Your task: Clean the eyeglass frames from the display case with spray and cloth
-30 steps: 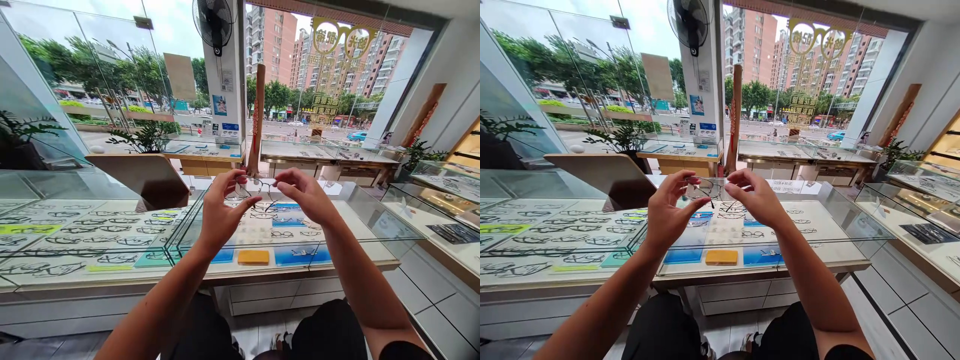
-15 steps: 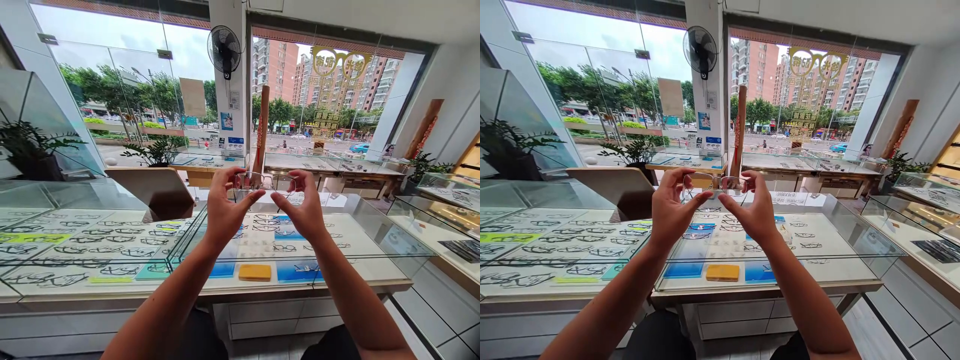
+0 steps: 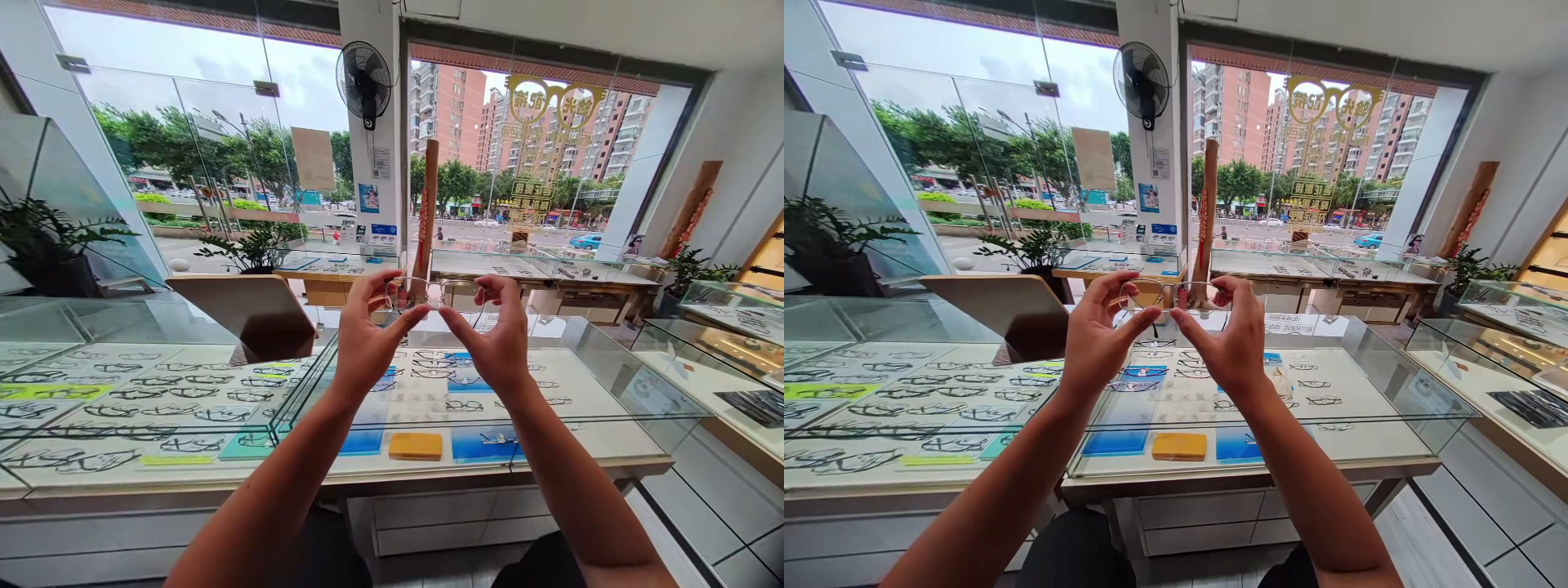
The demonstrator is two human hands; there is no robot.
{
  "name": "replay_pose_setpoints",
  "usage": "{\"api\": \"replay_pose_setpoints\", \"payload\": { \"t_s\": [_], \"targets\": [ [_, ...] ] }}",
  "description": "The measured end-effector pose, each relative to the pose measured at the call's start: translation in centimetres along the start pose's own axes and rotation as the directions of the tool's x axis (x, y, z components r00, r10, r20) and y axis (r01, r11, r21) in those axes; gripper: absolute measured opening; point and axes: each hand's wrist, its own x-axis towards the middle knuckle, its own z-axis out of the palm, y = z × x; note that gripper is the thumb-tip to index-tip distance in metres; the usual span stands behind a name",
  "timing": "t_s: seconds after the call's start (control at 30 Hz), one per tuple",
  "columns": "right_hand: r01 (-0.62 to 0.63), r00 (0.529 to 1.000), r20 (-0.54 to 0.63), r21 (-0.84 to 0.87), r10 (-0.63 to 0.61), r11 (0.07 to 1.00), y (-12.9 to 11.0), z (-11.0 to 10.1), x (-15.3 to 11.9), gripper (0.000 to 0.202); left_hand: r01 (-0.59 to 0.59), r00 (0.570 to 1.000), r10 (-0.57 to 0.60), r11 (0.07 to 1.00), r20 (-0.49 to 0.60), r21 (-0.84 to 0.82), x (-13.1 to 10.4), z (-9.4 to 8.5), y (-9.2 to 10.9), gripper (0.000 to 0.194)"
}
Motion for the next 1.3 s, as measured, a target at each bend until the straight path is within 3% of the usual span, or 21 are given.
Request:
{"api": "replay_pose_setpoints", "payload": {
  "t_s": [0.2, 0.3, 0.5, 0.7, 0.93, 1.3],
  "targets": [
    [-0.015, 1.0, -0.004, -0.01, 0.015, 1.0, 0.2, 0.0, 0.1, 0.052, 0.019, 1.0, -0.018, 1.0, 0.018, -0.025, -0.1, 0.0, -0.6, 0.066],
    [0.012, 1.0, -0.017, -0.009, -0.012, 1.0, 0.5, 0.0, 0.1, 0.052, 0.007, 1.0, -0.008, 0.999, -0.025, -0.039, -0.2, 0.4, -0.9, 0.07],
    [0.097, 0.994, -0.043, -0.049, -0.099, 0.994, 1.6, 0.4, 0.4, 0.048, -0.227, 0.951, 0.258, 0.956, -0.168, 0.184, -0.4, 1.3, -1.1, 0.063],
    [0.145, 0.985, -0.078, -0.078, -0.151, 0.986, 2.1, 0.5, 0.5, 0.046, -0.266, 0.93, 0.317, 0.929, -0.184, 0.256, -0.6, 1.9, -1.2, 0.062],
    [0.012, 1.0, -0.018, 0.015, -0.011, 1.0, 3.6, 1.2, 0.1, 0.056, -0.236, 0.904, 0.328, 0.917, -0.273, 0.322, -1.2, 3.1, -1.0, 0.062],
    [-0.085, 0.996, 0.02, 0.083, 0.084, 0.993, 4.4, 1.3, -0.1, 0.057, -0.233, 0.9, 0.335, 0.911, -0.279, 0.34, -1.2, 3.7, -1.0, 0.062]
  ]
}}
